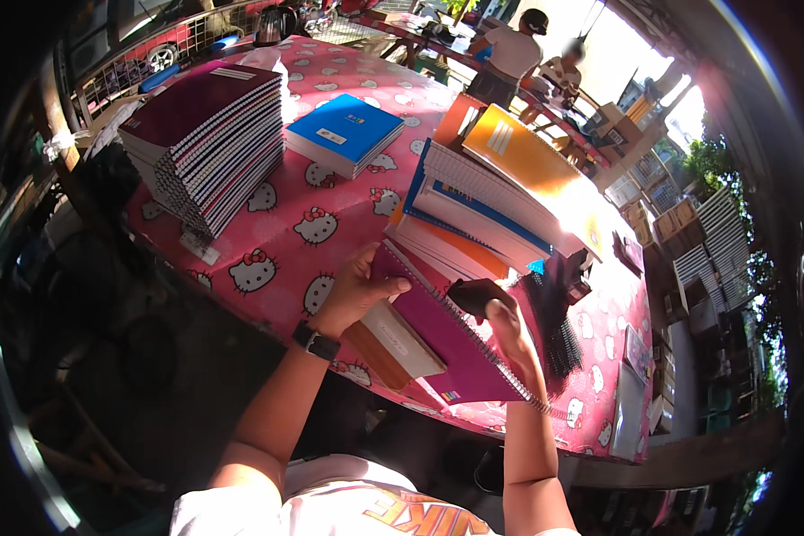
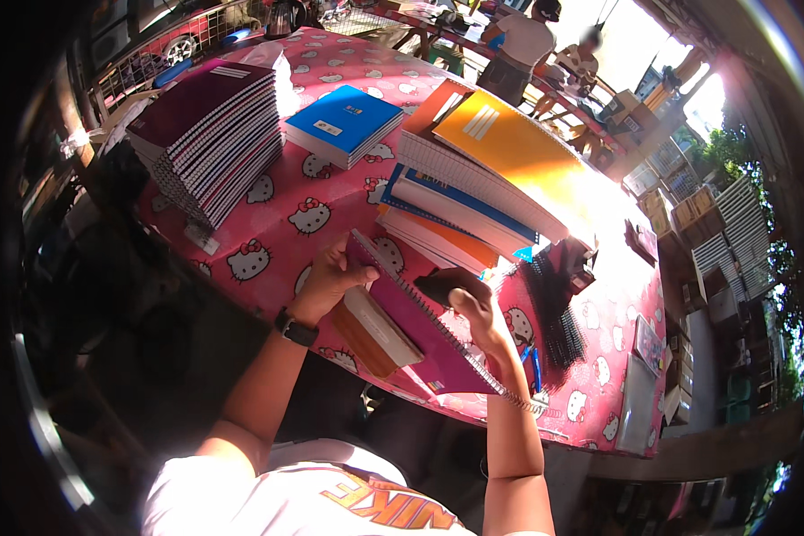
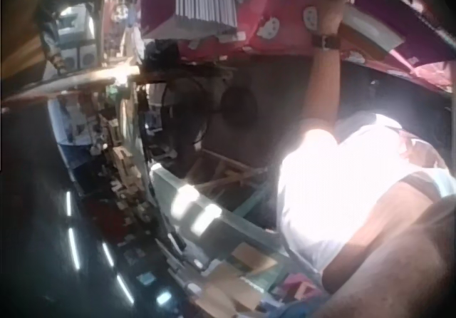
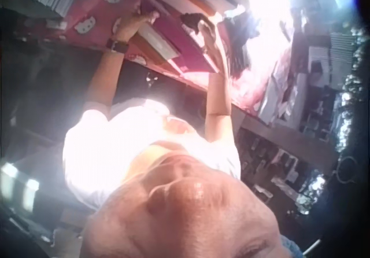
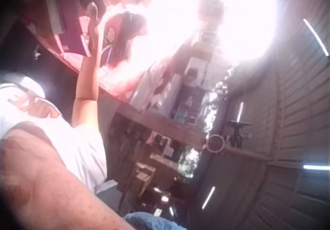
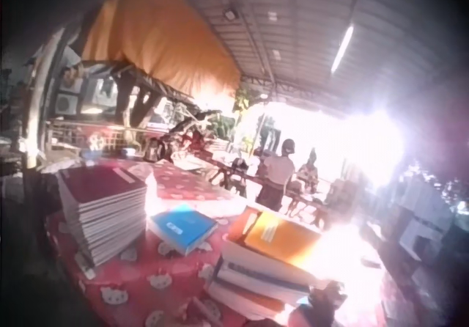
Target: The person takes colorful notebooks out of a cardboard box and places them onto a table with a pink cloth, where they then use a blue plastic tool to separate or adjust individual notebooks within a stack.
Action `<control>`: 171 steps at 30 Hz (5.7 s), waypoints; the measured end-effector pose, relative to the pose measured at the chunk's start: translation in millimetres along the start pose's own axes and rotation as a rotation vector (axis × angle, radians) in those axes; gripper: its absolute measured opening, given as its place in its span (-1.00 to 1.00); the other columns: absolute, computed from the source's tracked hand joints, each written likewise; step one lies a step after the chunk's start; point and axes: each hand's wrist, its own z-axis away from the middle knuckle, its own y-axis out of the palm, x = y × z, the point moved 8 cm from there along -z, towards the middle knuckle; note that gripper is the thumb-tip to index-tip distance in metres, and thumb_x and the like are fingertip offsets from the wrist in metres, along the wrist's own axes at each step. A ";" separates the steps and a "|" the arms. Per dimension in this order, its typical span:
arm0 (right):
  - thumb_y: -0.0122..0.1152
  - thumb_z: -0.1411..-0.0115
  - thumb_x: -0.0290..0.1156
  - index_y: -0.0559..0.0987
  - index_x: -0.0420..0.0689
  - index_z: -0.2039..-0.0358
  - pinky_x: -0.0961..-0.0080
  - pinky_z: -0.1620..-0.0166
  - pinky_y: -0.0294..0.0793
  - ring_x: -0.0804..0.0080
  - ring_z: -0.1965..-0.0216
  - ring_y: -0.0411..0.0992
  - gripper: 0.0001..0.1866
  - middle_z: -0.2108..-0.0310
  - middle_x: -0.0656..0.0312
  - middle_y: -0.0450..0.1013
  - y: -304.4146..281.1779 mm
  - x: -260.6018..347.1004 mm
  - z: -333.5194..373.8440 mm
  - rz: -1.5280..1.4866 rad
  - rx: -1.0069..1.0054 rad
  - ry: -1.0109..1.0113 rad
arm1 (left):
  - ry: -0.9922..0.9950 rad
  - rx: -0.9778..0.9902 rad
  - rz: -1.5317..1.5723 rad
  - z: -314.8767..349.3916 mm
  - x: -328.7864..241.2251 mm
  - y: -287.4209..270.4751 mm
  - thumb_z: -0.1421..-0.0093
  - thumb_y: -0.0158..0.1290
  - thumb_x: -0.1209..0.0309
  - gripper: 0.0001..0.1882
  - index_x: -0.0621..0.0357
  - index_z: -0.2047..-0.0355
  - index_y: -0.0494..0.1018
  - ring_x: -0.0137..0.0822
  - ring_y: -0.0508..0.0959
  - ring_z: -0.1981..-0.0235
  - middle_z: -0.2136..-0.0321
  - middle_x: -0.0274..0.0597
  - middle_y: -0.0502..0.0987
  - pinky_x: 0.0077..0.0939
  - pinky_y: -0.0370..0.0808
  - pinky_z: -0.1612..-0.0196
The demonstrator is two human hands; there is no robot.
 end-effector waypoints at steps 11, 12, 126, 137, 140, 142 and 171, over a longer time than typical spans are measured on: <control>0.01 -0.01 0.24 0.43 -0.28 0.20 0.61 0.30 0.31 0.51 0.30 0.36 -0.28 0.27 0.11 0.42 29.0 33.5 -18.2 -0.128 0.121 -0.087 | 0.049 -0.132 0.081 -0.1 4.4 -11.1 -0.06 0.12 0.48 -0.53 0.15 -0.01 0.32 -0.49 0.32 0.05 0.09 -0.29 0.38 -0.57 0.23 -0.03; 0.00 -0.03 0.23 0.41 -0.28 0.19 0.64 0.31 0.30 0.52 0.30 0.36 -0.28 0.27 0.10 0.43 20.6 27.2 -29.3 0.225 0.110 -0.020 | 0.048 -0.129 0.084 -0.5 0.4 -6.2 -0.06 0.12 0.48 -0.53 0.15 -0.01 0.32 -0.49 0.32 0.05 0.09 -0.29 0.38 -0.57 0.23 -0.03; 0.18 -0.02 -0.41 0.31 -0.25 0.01 0.56 0.12 0.36 0.47 0.20 0.38 -0.49 0.23 0.16 0.35 -25.2 -85.9 184.2 0.059 -0.830 0.232 | 0.457 -0.573 -0.239 86.6 -135.4 -7.2 -0.09 0.10 0.53 -0.87 0.26 0.33 0.47 -0.52 0.43 0.42 0.42 -0.28 0.50 -0.68 0.34 0.29; 0.23 0.20 -0.33 0.34 -0.19 0.02 0.26 -0.07 0.06 0.13 0.12 0.25 -0.36 0.18 0.06 0.35 -30.1 -111.8 186.5 1.073 -0.905 0.226 | 0.760 -0.491 -1.168 102.2 -121.3 -73.7 0.14 -0.18 0.79 -0.53 0.22 0.20 0.45 -0.16 0.48 0.16 0.22 -0.12 0.49 -0.43 0.39 0.12; 0.24 0.18 -0.26 0.35 -0.17 0.03 0.18 -0.03 0.13 0.06 0.09 0.22 -0.37 0.18 0.05 0.33 -42.5 -113.9 191.4 1.035 -0.927 0.223 | 0.638 -0.317 -1.288 114.5 -62.9 -83.4 0.16 -0.13 0.77 -0.53 0.20 0.19 0.45 -0.13 0.46 0.12 0.16 -0.13 0.48 -0.32 0.37 0.08; 0.24 0.17 -0.27 0.35 -0.17 0.03 0.19 -0.03 0.14 0.07 0.10 0.22 -0.37 0.18 0.04 0.33 -52.6 -123.5 203.3 1.069 -0.952 0.304 | 0.328 -0.205 -1.423 121.6 -24.1 -89.2 0.18 -0.08 0.75 -0.48 0.15 0.14 0.42 -0.11 0.42 0.08 0.13 -0.15 0.45 -0.25 0.34 0.04; 0.21 -0.06 -0.45 0.50 -0.16 0.31 0.66 0.38 0.42 0.63 0.42 0.41 -0.83 0.37 0.34 0.46 -121.1 112.2 58.1 -0.039 -0.777 -0.399 | 0.257 -0.333 -0.758 59.5 -86.4 1.4 0.03 0.20 0.13 -0.25 0.16 -0.11 0.16 -0.09 0.23 -0.12 -0.07 0.02 0.26 -0.14 0.16 -0.11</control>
